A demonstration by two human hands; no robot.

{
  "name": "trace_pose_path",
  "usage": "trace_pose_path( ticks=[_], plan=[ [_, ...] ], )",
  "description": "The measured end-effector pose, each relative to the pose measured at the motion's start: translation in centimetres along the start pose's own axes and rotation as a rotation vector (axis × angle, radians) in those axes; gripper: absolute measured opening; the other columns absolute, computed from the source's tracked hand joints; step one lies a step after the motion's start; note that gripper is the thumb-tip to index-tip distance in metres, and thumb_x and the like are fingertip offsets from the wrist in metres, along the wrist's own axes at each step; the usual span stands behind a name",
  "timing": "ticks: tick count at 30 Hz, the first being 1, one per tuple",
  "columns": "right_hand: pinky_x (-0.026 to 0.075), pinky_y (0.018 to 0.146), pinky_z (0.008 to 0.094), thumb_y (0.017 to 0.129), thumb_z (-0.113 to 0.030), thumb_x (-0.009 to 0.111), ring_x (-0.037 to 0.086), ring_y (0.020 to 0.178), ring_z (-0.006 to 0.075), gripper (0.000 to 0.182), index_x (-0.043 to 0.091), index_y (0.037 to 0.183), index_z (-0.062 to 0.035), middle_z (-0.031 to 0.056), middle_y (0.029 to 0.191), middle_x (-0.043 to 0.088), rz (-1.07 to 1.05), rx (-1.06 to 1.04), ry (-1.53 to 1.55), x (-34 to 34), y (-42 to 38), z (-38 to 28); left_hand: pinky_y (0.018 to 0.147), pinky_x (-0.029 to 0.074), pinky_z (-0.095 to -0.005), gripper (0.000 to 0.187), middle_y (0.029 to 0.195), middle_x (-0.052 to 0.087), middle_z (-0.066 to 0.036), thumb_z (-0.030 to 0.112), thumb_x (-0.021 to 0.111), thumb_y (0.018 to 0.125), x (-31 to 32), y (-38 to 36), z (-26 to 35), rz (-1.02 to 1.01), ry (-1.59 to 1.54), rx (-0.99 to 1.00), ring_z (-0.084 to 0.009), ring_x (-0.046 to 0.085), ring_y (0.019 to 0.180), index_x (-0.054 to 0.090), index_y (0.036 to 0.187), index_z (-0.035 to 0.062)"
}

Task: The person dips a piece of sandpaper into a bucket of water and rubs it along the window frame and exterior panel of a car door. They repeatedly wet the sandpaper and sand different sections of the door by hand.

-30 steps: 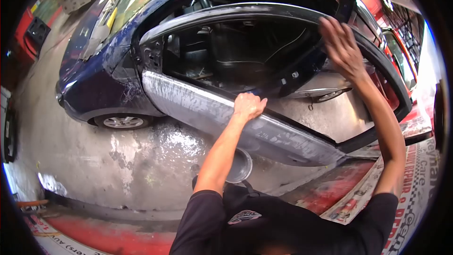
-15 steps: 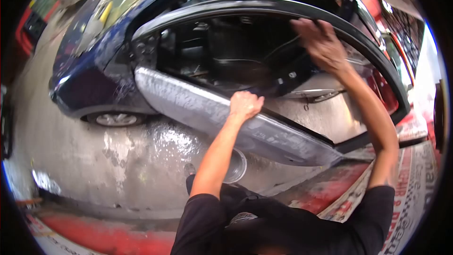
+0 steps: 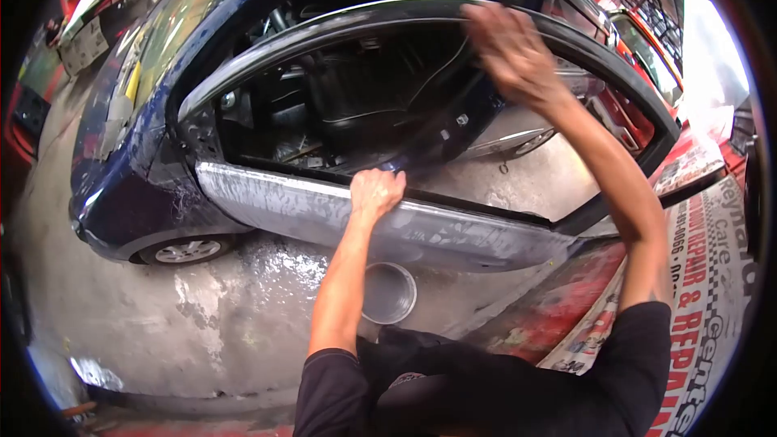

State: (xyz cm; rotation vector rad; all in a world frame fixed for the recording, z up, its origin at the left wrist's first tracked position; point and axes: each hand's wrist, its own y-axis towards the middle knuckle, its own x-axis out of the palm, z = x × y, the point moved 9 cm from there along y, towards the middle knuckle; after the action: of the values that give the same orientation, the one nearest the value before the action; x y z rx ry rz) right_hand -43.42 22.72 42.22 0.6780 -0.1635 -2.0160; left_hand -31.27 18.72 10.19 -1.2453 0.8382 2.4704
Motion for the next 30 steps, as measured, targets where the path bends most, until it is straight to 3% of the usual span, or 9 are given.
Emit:
trace_pose_path(
  ticks=[4,8,11,14,17,18,22,27,30],
  plan=[
    [0.022,0.134,0.0502,0.098,-0.024,0.063,0.036,0.16,0.0231,0.06,0.058,0.156,-0.0088,0.0054,0.175,0.037,-0.02,-0.131,0.023,0.0,2.0,-1.4,0.076,0.06,-0.053,0.056,0.077,0.075,-0.022,0.041,0.053,0.103,1.8,0.0,0.2,-0.095,0.047,0.053,-0.0432,0.075,0.076,0.077,0.071,0.0033],
    [0.016,0.137,0.0515,0.092,-0.018,0.066,0.027,0.165,0.0249,0.061,0.062,0.152,-0.0119,0.0038,0.177,0.033,-0.236,0.037,-0.254,-0.9,-12.9,8.5,0.078,0.06,-0.0533,0.057,0.078,0.075,-0.023,0.043,0.053,0.104,1.2,0.1,-0.7,-0.029,0.04,-0.029,-0.0433,0.075,0.077,0.078,0.072,0.0028],
    [0.022,0.136,0.0503,0.093,-0.018,0.064,0.033,0.162,0.0255,0.057,0.064,0.15,-0.0102,0.0043,0.176,0.035,-0.15,0.025,-0.15,-1.8,-11.1,7.0,0.078,0.061,-0.0535,0.055,0.077,0.074,-0.025,0.044,0.056,0.102,0.6,-0.2,0.2,-0.05,0.041,-0.031,-0.0438,0.076,0.078,0.079,0.074,0.0024],
    [0.023,0.135,0.0496,0.093,-0.02,0.063,0.035,0.161,0.0249,0.058,0.064,0.15,-0.0109,0.0022,0.175,0.037,-0.034,-0.116,0.003,-0.6,-1.6,1.5,0.074,0.061,-0.053,0.052,0.075,0.075,-0.023,0.041,0.057,0.101,0.6,-0.2,0.3,-0.033,0.072,-0.017,-0.0418,0.075,0.072,0.078,0.07,0.005],
    [0.023,0.135,0.0512,0.091,-0.016,0.064,0.036,0.161,0.0268,0.059,0.064,0.149,-0.0075,0.0027,0.174,0.038,-0.086,-0.18,0.069,-2.1,-2.0,3.0,0.08,0.06,-0.0546,0.055,0.078,0.075,-0.025,0.045,0.055,0.102,-0.2,-0.2,0.9,-0.056,0.039,0.009,-0.0444,0.075,0.079,0.08,0.075,0.0032],
    [0.024,0.135,0.0511,0.091,-0.019,0.064,0.035,0.161,0.0238,0.06,0.064,0.151,-0.0166,-0.002,0.176,0.035,-0.115,-0.171,-0.069,-2.1,-4.4,4.7,0.08,0.06,-0.0546,0.055,0.078,0.075,-0.025,0.045,0.055,0.102,-0.1,-0.5,0.6,-0.056,0.033,-0.003,-0.0444,0.075,0.079,0.08,0.075,0.0032],
    [0.028,0.135,0.05,0.093,-0.016,0.067,0.038,0.16,0.0243,0.057,0.065,0.149,-0.0184,-0.0029,0.174,0.039,-0.148,-0.066,-0.122,-4.6,-9.1,8.2,0.081,0.06,-0.0532,0.056,0.077,0.074,-0.024,0.046,0.055,0.102,0.6,-0.5,-0.4,-0.053,0.016,-0.092,-0.0439,0.075,0.078,0.081,0.075,0.0048],
    [0.036,0.131,0.0487,0.096,-0.017,0.069,0.045,0.153,0.0279,0.054,0.066,0.149,-0.0122,0.0012,0.169,0.043,0.044,-0.283,0.096,-2.4,3.8,-0.9,0.079,0.06,-0.0527,0.057,0.077,0.074,-0.024,0.046,0.054,0.103,0.9,-1.2,-0.1,-0.085,0.014,-0.053,-0.0431,0.075,0.077,0.08,0.074,0.0046],
    [0.035,0.131,0.0493,0.095,-0.019,0.069,0.042,0.155,0.0275,0.056,0.065,0.15,-0.0124,0.0002,0.17,0.042,-0.016,-0.311,0.057,-3.5,2.8,0.7,0.078,0.06,-0.0529,0.057,0.077,0.075,-0.024,0.045,0.054,0.103,0.6,-0.8,-0.3,-0.082,0.013,-0.03,-0.0429,0.075,0.077,0.08,0.074,0.0041]
  ],
)
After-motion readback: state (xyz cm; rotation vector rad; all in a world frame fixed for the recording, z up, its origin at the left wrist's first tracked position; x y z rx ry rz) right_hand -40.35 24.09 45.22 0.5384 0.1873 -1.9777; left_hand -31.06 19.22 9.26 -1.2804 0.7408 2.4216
